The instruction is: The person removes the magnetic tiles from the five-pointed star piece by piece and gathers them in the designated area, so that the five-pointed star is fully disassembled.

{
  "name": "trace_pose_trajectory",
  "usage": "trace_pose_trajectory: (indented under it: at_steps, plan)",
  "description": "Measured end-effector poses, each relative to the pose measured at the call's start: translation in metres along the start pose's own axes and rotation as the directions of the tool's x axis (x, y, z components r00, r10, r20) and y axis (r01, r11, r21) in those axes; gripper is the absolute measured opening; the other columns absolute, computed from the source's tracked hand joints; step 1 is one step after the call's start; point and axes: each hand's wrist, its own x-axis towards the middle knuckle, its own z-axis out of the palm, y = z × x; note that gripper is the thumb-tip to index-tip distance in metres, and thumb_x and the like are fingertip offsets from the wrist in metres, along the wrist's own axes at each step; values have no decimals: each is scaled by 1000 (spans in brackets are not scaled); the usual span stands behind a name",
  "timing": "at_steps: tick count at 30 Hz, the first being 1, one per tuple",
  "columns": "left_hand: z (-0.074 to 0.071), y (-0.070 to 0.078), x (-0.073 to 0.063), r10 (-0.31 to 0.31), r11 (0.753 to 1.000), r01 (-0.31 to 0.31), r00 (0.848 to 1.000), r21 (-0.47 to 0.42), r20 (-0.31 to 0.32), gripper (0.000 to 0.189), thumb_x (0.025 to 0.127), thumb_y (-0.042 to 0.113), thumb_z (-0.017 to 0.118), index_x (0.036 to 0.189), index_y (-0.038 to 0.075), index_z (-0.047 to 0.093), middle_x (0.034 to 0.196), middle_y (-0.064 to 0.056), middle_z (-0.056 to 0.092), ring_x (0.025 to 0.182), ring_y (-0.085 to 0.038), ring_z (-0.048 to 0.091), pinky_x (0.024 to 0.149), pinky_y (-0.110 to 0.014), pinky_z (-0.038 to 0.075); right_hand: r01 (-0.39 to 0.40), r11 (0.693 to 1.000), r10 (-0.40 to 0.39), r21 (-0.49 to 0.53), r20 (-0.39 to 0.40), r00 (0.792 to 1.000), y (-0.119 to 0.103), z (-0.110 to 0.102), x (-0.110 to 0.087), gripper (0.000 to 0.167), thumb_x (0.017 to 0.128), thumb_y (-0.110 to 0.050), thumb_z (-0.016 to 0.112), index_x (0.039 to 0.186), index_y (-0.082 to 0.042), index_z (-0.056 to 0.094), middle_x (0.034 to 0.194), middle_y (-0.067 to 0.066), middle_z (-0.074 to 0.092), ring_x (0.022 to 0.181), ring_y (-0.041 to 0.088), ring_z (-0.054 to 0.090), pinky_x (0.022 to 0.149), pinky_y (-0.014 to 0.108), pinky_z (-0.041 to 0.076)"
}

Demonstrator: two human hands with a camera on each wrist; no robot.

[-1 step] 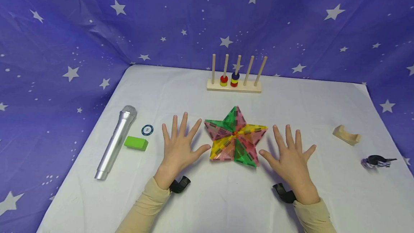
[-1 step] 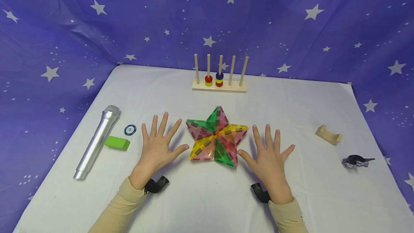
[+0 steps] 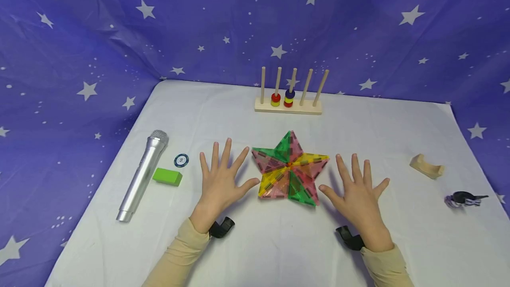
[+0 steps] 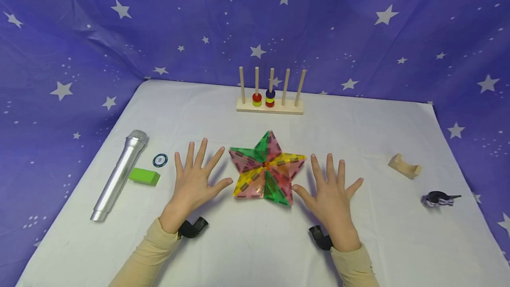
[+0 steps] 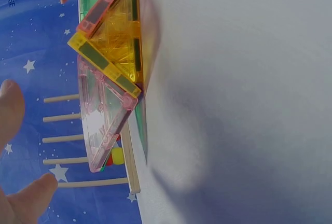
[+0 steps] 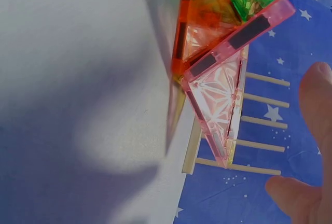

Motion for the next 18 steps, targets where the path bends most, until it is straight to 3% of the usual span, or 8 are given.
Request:
trace_pose_trajectory:
  at_steps: [15, 18]
  plan:
    - [1, 9, 2, 33, 999, -33, 999, -27, 2, 78, 77, 72, 42, 143, 32, 26, 151, -9, 4, 134, -32, -11, 98, -61, -8, 36, 999, -36, -13, -27, 999, 1, 2, 2, 84, 79, -62, 52, 146, -24, 18, 145, 24, 16, 130, 47, 4, 87, 69, -15]
    - [0, 16, 5, 59, 997, -58, 998, -51, 22, 78, 78, 70, 43, 143, 31, 26, 151, -10, 4, 134, -33, -10, 100, -60, -5, 50, 996, -49, 80, -4, 999, -1, 3, 2, 81, 82, -57, 54, 146, -20, 20, 144, 26, 17, 129, 48, 8, 90, 69, -11]
